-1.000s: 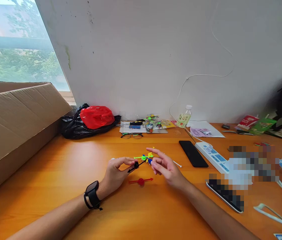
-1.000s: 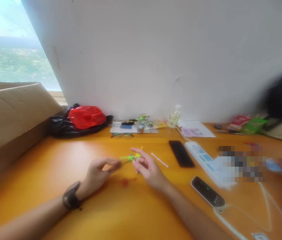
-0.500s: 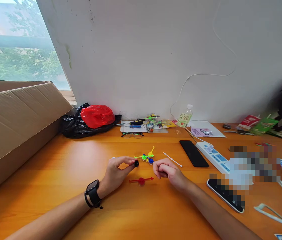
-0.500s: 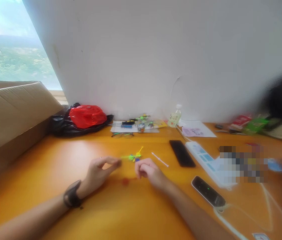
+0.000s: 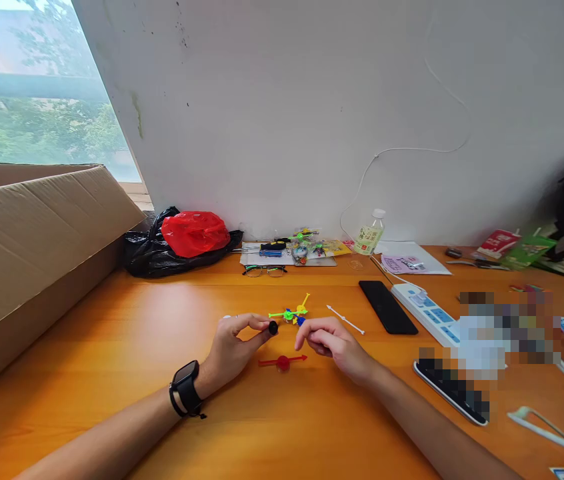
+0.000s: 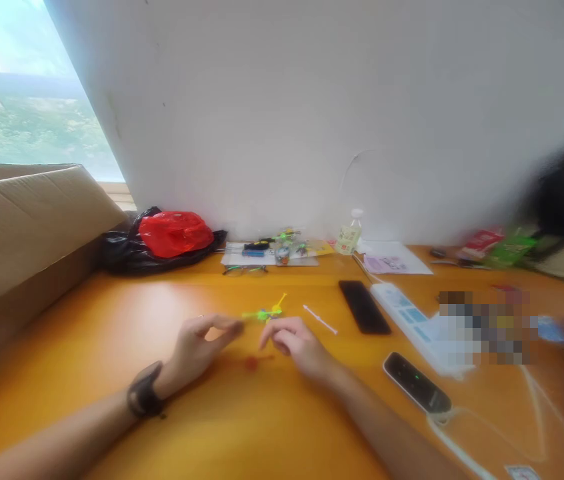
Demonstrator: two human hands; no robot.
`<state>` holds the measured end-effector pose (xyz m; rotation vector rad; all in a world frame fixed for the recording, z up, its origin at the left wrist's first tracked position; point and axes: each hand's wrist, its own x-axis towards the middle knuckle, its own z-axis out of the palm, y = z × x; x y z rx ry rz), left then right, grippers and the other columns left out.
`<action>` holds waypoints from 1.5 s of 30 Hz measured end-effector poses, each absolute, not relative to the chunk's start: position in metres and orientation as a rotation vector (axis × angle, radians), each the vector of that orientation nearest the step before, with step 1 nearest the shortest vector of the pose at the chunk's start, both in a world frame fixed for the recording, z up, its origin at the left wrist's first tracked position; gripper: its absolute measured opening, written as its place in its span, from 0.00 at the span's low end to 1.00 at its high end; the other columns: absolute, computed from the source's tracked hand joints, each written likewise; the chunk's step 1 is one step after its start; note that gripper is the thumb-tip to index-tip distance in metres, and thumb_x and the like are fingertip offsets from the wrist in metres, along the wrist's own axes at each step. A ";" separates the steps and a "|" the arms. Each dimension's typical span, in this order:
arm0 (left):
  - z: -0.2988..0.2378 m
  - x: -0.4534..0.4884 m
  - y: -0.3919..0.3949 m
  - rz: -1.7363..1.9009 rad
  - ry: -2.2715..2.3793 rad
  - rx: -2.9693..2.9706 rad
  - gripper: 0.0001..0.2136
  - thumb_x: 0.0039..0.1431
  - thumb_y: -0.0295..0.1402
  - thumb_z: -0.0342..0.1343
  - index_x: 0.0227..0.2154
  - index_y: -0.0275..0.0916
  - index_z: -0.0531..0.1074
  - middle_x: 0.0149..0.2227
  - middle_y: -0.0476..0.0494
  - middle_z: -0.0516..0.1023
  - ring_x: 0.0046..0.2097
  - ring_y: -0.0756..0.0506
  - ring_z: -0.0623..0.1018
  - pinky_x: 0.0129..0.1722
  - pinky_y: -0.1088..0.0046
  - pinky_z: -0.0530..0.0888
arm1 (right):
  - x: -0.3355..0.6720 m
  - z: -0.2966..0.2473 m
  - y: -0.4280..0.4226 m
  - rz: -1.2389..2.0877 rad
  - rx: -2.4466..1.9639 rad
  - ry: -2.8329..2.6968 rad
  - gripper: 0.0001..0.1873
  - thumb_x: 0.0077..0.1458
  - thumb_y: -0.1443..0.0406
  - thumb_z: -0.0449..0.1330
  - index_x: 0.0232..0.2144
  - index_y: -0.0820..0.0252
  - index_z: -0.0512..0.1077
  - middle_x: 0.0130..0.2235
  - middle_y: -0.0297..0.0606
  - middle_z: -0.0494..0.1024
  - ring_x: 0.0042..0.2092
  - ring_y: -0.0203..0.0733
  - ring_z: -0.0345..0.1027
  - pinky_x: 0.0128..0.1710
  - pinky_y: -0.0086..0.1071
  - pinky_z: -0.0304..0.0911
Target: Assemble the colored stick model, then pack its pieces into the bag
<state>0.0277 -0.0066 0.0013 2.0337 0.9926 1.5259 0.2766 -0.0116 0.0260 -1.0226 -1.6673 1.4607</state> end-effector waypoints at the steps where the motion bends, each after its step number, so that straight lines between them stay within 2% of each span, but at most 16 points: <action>1: 0.001 0.028 -0.007 1.524 0.987 2.036 0.06 0.65 0.36 0.67 0.33 0.41 0.82 0.35 0.47 0.89 0.35 0.44 0.88 0.39 0.69 0.86 | 0.277 0.025 -0.012 1.458 -1.022 -1.672 0.17 0.56 0.61 0.55 0.33 0.63 0.82 0.22 0.29 0.57 0.26 0.36 0.48 0.28 0.34 0.41; 4: -0.001 0.027 -0.007 1.502 0.969 2.037 0.05 0.65 0.37 0.67 0.35 0.42 0.83 0.36 0.46 0.89 0.35 0.44 0.88 0.41 0.68 0.86 | 0.276 0.023 -0.013 1.458 -1.005 -1.700 0.19 0.58 0.61 0.57 0.43 0.63 0.83 0.24 0.28 0.57 0.27 0.36 0.48 0.28 0.34 0.43; 6: -0.001 0.027 -0.008 1.476 0.962 2.046 0.05 0.66 0.36 0.67 0.35 0.42 0.83 0.37 0.46 0.89 0.36 0.43 0.88 0.41 0.68 0.86 | 0.276 0.022 -0.012 1.466 -0.992 -1.709 0.20 0.60 0.60 0.57 0.46 0.63 0.83 0.24 0.28 0.57 0.27 0.36 0.48 0.29 0.34 0.43; 16: -0.001 0.027 -0.009 1.467 0.945 2.050 0.07 0.67 0.39 0.66 0.37 0.42 0.83 0.38 0.44 0.89 0.37 0.43 0.88 0.42 0.67 0.86 | 0.275 0.023 -0.012 1.428 -0.988 -1.612 0.18 0.62 0.58 0.60 0.47 0.62 0.81 0.26 0.29 0.59 0.28 0.36 0.49 0.29 0.33 0.43; 22: -0.002 0.027 -0.009 1.499 0.985 2.069 0.07 0.67 0.38 0.66 0.35 0.42 0.83 0.36 0.44 0.89 0.35 0.43 0.88 0.40 0.68 0.86 | 0.271 0.034 -0.013 1.511 -0.969 -1.469 0.28 0.60 0.57 0.64 0.61 0.57 0.72 0.28 0.27 0.60 0.28 0.36 0.50 0.29 0.32 0.43; 24: 0.000 0.028 -0.009 1.506 0.988 2.065 0.07 0.67 0.39 0.66 0.35 0.41 0.82 0.36 0.44 0.89 0.35 0.43 0.88 0.40 0.68 0.86 | 0.272 0.034 -0.013 1.556 -0.975 -1.467 0.24 0.59 0.58 0.64 0.56 0.58 0.74 0.27 0.27 0.61 0.28 0.35 0.49 0.28 0.32 0.41; 26: 0.001 0.028 -0.009 1.517 0.998 2.054 0.08 0.67 0.39 0.66 0.34 0.41 0.82 0.36 0.45 0.89 0.36 0.43 0.88 0.40 0.69 0.86 | 0.275 0.033 -0.013 1.647 -0.970 -1.542 0.13 0.55 0.61 0.60 0.39 0.62 0.80 0.24 0.28 0.60 0.25 0.34 0.46 0.27 0.33 0.38; 28: 0.003 0.028 -0.009 1.525 1.012 2.040 0.09 0.67 0.39 0.66 0.33 0.41 0.81 0.36 0.45 0.89 0.35 0.44 0.88 0.39 0.69 0.86 | 0.278 0.032 -0.012 1.705 -0.963 -1.629 0.12 0.49 0.63 0.55 0.20 0.62 0.73 0.19 0.29 0.57 0.23 0.34 0.42 0.26 0.35 0.35; 30: 0.003 0.028 -0.009 1.532 1.019 2.034 0.09 0.66 0.39 0.66 0.33 0.41 0.81 0.36 0.45 0.89 0.35 0.44 0.88 0.39 0.69 0.86 | 0.281 0.032 -0.011 1.698 -0.954 -1.659 0.12 0.44 0.63 0.53 0.14 0.59 0.66 0.17 0.31 0.56 0.22 0.33 0.41 0.25 0.36 0.34; 34: 0.002 0.028 -0.009 1.528 1.005 2.047 0.10 0.67 0.40 0.66 0.33 0.41 0.81 0.36 0.45 0.89 0.36 0.44 0.88 0.39 0.70 0.86 | 0.282 0.034 -0.009 1.647 -0.892 -1.536 0.10 0.47 0.62 0.54 0.19 0.60 0.69 0.20 0.31 0.60 0.22 0.33 0.44 0.26 0.35 0.37; 42: 0.003 0.028 -0.010 1.515 1.006 2.056 0.09 0.67 0.40 0.65 0.33 0.41 0.81 0.36 0.45 0.89 0.36 0.44 0.88 0.39 0.69 0.86 | 0.279 0.030 -0.008 1.639 -0.879 -1.464 0.13 0.55 0.60 0.56 0.26 0.62 0.75 0.20 0.27 0.57 0.23 0.34 0.45 0.27 0.34 0.38; 45: 0.003 0.028 -0.010 1.518 0.981 2.065 0.09 0.67 0.40 0.65 0.34 0.41 0.81 0.36 0.44 0.89 0.36 0.43 0.88 0.40 0.68 0.86 | 0.278 0.033 -0.010 1.633 -0.916 -1.491 0.15 0.56 0.60 0.57 0.32 0.65 0.79 0.20 0.27 0.57 0.24 0.34 0.45 0.28 0.34 0.39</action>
